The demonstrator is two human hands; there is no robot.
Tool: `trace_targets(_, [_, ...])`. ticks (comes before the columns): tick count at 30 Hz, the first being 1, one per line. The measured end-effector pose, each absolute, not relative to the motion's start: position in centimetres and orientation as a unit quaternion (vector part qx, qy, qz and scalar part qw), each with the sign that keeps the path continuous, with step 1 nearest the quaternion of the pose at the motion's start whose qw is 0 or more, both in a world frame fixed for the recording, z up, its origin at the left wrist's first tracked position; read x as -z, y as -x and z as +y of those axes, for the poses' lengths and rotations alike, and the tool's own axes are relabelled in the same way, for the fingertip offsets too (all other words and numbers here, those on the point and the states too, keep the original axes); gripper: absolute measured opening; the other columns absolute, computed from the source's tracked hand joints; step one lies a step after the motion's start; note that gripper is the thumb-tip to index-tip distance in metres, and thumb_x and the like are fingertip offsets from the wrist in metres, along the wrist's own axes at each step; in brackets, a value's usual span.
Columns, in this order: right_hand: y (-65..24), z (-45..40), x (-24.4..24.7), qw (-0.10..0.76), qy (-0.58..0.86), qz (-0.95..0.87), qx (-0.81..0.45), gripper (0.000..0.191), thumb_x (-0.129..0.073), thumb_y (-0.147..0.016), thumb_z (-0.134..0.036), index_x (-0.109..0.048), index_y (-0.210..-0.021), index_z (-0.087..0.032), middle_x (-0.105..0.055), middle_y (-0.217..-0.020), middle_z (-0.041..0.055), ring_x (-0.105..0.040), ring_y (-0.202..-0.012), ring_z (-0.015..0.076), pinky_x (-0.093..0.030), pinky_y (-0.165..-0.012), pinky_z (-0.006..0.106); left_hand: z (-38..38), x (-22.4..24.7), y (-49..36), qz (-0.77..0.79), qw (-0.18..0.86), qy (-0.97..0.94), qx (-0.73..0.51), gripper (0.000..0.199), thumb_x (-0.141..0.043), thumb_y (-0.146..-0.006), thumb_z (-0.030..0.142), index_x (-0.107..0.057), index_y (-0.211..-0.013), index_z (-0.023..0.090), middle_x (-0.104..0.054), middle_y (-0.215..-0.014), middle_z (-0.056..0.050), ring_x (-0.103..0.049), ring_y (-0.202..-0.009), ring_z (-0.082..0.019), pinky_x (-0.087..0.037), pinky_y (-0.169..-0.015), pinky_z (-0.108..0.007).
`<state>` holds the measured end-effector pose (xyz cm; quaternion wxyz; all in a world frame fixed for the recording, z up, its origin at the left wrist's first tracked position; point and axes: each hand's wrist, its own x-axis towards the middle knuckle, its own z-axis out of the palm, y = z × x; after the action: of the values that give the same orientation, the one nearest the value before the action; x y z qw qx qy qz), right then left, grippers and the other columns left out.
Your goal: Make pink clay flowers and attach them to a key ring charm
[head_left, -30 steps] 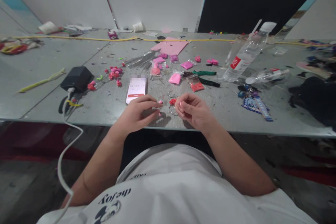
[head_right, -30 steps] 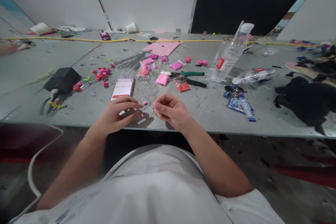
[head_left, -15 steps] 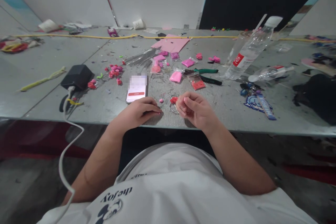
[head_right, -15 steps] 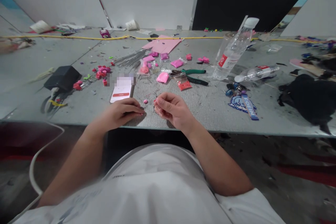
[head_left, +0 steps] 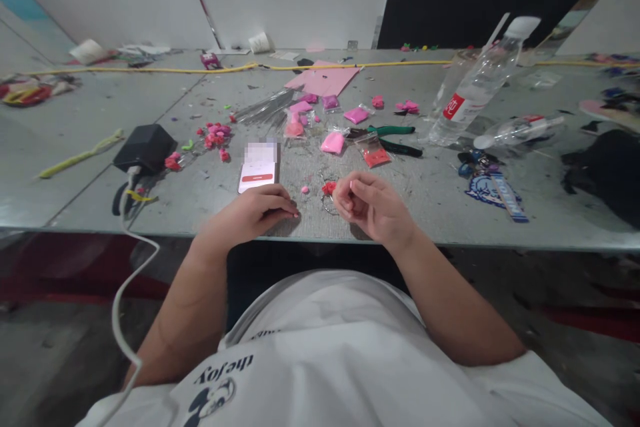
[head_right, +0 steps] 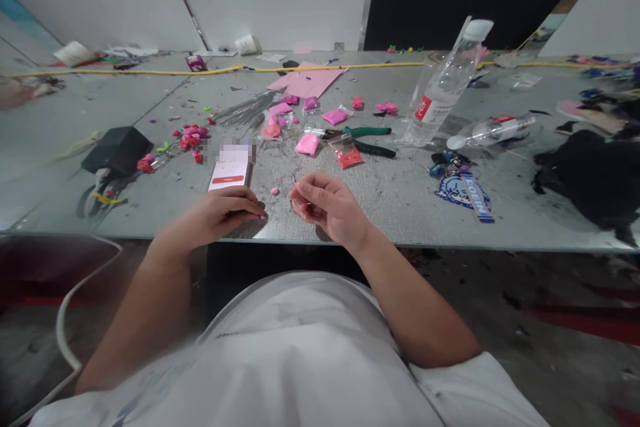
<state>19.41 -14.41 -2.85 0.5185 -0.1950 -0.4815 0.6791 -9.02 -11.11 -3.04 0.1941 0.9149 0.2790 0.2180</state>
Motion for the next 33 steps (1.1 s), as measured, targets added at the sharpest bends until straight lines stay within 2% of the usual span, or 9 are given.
trace_targets(5, [-19.4, -14.4, 2.8, 0.515, 0.202, -0.486, -0.677, 0.032, -0.083, -0.090, -0.049, -0.075, -0.083, -0.019, -0.055, -0.067, -0.0031, -0.047, -0.056, 0.0089, -0.026, -0.049, 0.023, -11.1, 2.4, 9.2, 0.288, 0.192, -0.913, -0.214, 0.020, -0.064, -0.107, 0.031, -0.082, -0.107, 0.022, -0.078, -0.102, -0.008, -0.074, -0.093, -0.019, -0.056, -0.082, -0.029])
trace_targets(13, [-19.4, -14.4, 2.8, 0.511, 0.202, -0.490, -0.677, 0.032, -0.084, -0.090, -0.049, -0.074, -0.083, -0.019, -0.054, -0.066, -0.0037, -0.046, -0.055, 0.0082, -0.025, -0.048, 0.023, -11.2, 2.4, 8.8, 0.289, 0.198, -0.917, -0.191, 0.028, -0.062, -0.108, 0.036, -0.084, -0.122, 0.026, -0.078, -0.112, -0.010, -0.074, -0.098, -0.021, -0.058, -0.083, -0.029])
trace_targets(21, [-19.2, -14.4, 2.9, 0.523, 0.195, -0.509, -0.655, 0.036, -0.086, -0.090, -0.049, -0.069, -0.078, -0.020, -0.056, -0.065, -0.0046, -0.047, -0.053, 0.0074, -0.025, -0.046, 0.022, -10.9, 2.5, 9.1, 0.276, 0.241, -0.903, -0.223, 0.021, -0.066, -0.105, 0.033, -0.085, -0.108, 0.024, -0.078, -0.102, -0.009, -0.075, -0.091, -0.019, -0.058, -0.081, -0.027])
trace_targets(24, [-19.0, -14.4, 3.1, 0.552, 0.206, -0.515, -0.622, 0.033, -0.089, -0.088, -0.048, -0.069, -0.084, -0.021, -0.056, -0.061, -0.0062, -0.048, -0.051, 0.0075, -0.028, -0.045, 0.021, -11.1, 2.3, 8.9, 0.274, 0.259, -0.874, -0.305, 0.014, -0.074, -0.100, 0.029, -0.086, -0.103, 0.023, -0.077, -0.095, -0.008, -0.072, -0.084, -0.017, -0.056, -0.076, -0.027])
trace_targets(28, [-18.5, -14.6, 3.3, 0.634, 0.241, -0.509, -0.531, 0.038, -0.092, -0.084, -0.052, -0.069, -0.090, -0.023, -0.064, -0.064, -0.0056, -0.048, -0.048, 0.0068, -0.033, -0.042, 0.021, -11.6, 2.9, 6.3, 0.281, 0.315, -0.692, -0.585, 0.004, -0.086, -0.090, 0.029, -0.086, -0.093, 0.026, -0.071, -0.089, -0.004, -0.065, -0.079, -0.013, -0.053, -0.069, -0.025])
trace_targets(30, [-18.2, -14.7, 3.3, 0.657, 0.254, -0.514, -0.490, 0.039, -0.093, -0.082, -0.053, -0.069, -0.089, -0.023, -0.068, -0.068, -0.0038, -0.052, -0.048, 0.0072, -0.037, -0.042, 0.021, -12.1, 3.3, 3.8, 0.238, 0.377, -0.574, -0.687, 0.012, -0.092, -0.084, 0.037, -0.085, -0.089, 0.028, -0.066, -0.084, -0.002, -0.058, -0.071, -0.010, -0.049, -0.061, -0.023])
trace_targets(33, [-18.0, -15.0, 3.3, 0.667, 0.273, -0.525, -0.452, 0.036, -0.093, -0.082, -0.051, -0.070, -0.088, -0.023, -0.072, -0.071, -0.0022, -0.060, -0.054, 0.0099, -0.046, -0.045, 0.023, -12.9, 3.4, -0.1, 0.242, 0.438, -0.493, -0.712, 0.020, -0.097, -0.079, 0.041, -0.084, -0.086, 0.027, -0.065, -0.084, -0.001, -0.056, -0.069, -0.009, -0.052, -0.060, -0.021])
